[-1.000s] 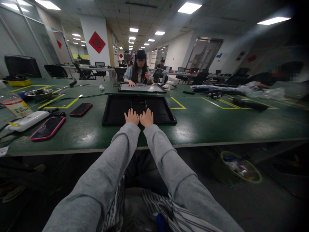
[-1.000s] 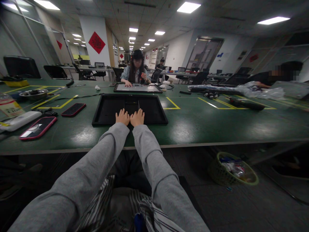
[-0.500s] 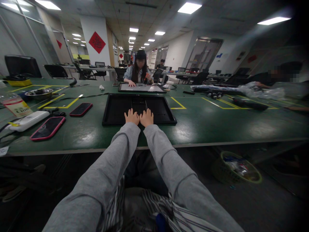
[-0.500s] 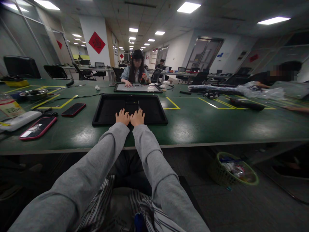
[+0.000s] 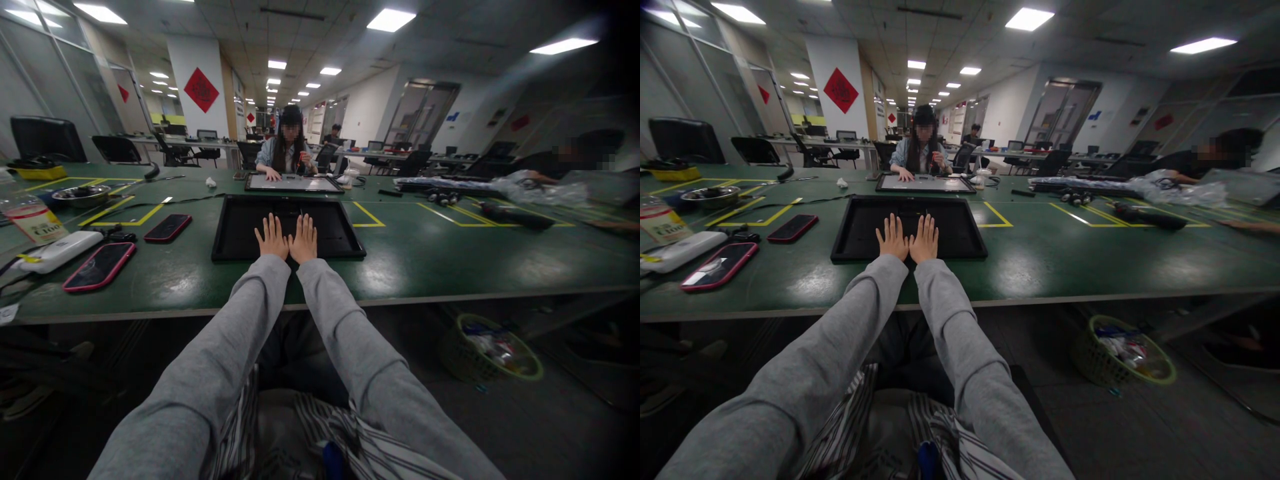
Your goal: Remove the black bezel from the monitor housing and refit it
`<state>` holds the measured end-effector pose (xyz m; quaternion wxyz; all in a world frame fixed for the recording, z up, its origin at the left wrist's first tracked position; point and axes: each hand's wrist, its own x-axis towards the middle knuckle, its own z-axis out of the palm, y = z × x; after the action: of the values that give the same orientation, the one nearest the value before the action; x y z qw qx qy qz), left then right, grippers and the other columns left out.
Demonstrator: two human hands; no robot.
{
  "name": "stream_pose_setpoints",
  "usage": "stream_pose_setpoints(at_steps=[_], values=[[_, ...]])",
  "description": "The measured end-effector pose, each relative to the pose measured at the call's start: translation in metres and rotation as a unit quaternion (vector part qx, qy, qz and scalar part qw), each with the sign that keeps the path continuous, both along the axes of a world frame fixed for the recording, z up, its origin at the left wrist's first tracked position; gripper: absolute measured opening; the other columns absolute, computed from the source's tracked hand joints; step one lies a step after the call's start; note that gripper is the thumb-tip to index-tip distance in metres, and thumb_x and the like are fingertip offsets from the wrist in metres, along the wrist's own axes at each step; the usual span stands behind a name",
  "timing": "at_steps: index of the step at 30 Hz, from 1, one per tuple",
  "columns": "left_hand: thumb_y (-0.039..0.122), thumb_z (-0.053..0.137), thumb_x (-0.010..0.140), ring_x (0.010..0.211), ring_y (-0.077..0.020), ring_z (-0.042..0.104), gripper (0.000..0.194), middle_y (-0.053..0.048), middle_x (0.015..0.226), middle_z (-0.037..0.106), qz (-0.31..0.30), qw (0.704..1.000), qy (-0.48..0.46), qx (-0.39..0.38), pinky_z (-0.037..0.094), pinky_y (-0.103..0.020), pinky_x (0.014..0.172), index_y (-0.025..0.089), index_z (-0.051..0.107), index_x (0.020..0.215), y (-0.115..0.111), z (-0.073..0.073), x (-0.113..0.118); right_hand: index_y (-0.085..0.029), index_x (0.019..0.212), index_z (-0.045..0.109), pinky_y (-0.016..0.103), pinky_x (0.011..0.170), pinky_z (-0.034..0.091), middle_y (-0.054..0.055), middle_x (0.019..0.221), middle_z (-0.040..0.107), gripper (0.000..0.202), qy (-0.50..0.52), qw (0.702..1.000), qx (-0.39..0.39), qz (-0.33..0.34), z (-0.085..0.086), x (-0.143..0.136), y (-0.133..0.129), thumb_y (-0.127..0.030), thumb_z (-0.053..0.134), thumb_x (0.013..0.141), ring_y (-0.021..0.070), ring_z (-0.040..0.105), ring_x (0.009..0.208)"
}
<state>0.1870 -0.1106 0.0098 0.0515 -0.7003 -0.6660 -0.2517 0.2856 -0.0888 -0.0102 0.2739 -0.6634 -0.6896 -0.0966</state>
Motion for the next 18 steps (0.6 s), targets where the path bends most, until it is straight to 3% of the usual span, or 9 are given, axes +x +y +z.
stream_pose_setpoints(at_steps=[5, 18], values=[[0.032, 0.03, 0.098, 0.158, -0.0246, 0.0, 0.07, -0.007, 0.171, 0.006, -0.01, 1.0, -0.007, 0.008, -0.002, -0.057, 0.124, 0.014, 0.016, 0.164, -0.0022, 0.0011, -0.0001, -0.008, 0.164, 0.005, 0.049, 0.124, 0.015, 0.015, 0.171, 0.005, 0.073, 0.003, 1.0, 0.018, 0.009, 0.0007, 0.0001, -0.0009, -0.028, 0.033, 0.099, 0.0239, 0.002, 0.158], [0.03, 0.022, 0.101, 0.158, -0.0222, -0.002, 0.065, -0.002, 0.171, 0.007, -0.063, 0.998, 0.006, -0.005, -0.008, -0.057, 0.124, 0.019, 0.016, 0.164, -0.0088, 0.0102, -0.0048, -0.009, 0.164, 0.009, 0.047, 0.126, 0.013, 0.013, 0.171, 0.007, 0.068, -0.026, 0.999, 0.015, 0.03, 0.0056, 0.0002, -0.0057, -0.025, 0.028, 0.1, 0.022, 0.004, 0.158]])
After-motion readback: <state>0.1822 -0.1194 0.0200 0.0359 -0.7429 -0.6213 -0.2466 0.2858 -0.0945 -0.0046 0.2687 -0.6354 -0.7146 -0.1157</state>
